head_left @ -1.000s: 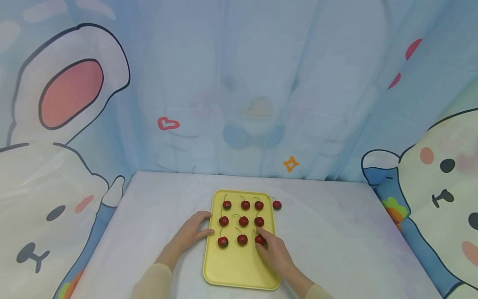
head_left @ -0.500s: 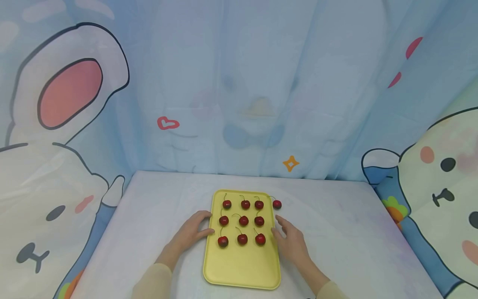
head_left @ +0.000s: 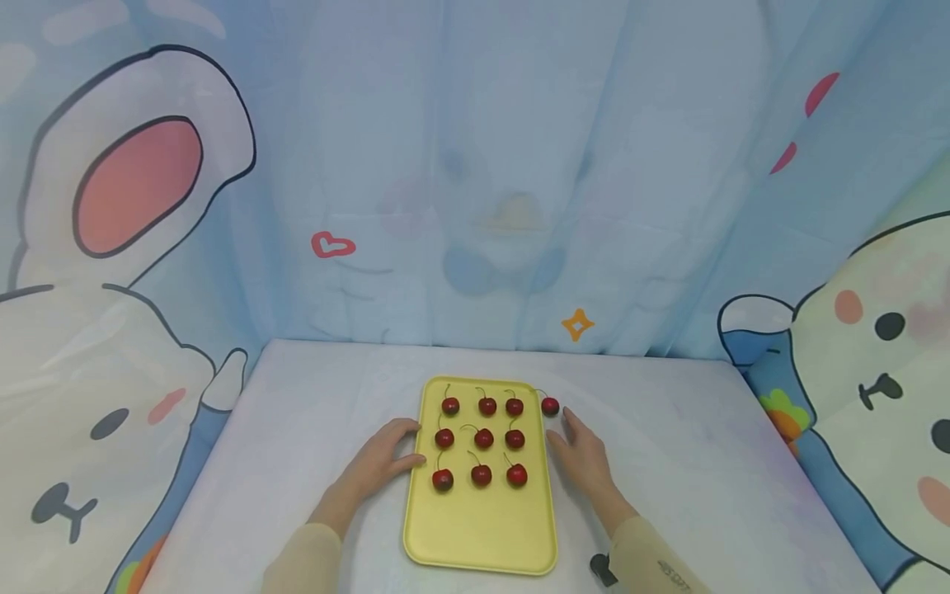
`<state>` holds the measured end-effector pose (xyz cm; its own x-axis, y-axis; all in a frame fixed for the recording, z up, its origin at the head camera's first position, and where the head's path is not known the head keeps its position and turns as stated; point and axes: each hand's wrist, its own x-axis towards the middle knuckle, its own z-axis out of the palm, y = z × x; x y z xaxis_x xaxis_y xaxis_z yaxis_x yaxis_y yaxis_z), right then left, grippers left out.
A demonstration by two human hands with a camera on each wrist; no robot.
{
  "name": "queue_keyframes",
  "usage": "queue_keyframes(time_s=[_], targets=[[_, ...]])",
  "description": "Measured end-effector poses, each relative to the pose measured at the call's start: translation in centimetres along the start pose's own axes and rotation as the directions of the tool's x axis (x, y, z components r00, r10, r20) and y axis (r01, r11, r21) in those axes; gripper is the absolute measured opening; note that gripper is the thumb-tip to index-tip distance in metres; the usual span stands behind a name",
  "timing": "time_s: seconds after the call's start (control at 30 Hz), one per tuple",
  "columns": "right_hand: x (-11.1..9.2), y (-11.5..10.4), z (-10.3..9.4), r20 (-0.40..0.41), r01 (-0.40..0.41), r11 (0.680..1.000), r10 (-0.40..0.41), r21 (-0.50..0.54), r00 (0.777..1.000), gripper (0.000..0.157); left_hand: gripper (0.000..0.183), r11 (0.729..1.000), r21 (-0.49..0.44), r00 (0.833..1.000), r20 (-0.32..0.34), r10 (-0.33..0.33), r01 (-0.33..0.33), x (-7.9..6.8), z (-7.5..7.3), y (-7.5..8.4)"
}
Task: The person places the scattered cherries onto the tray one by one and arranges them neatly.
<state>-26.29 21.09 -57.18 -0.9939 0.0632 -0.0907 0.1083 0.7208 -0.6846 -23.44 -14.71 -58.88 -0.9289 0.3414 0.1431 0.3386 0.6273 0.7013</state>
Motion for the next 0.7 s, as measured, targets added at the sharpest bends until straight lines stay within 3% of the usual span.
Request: queue_keyframes(time_s=[0.3, 0.7], targets=[[2.5, -0.4, 0.4, -0.003, 0.009, 1.000, -0.009, 0.019, 1.000, 0.067, 0.053, 1.000, 0.002, 1.000, -0.003, 0.003, -0.003, 0.0, 0.0, -0.1], [4.3, -0.9, 0.4, 0.003, -0.009, 1.000, 0.009, 0.008, 1.000, 0.067, 0.054, 1.000, 0.007, 1.000, -0.009, 0.008, -0.008, 0.1, 0.1, -0.2]])
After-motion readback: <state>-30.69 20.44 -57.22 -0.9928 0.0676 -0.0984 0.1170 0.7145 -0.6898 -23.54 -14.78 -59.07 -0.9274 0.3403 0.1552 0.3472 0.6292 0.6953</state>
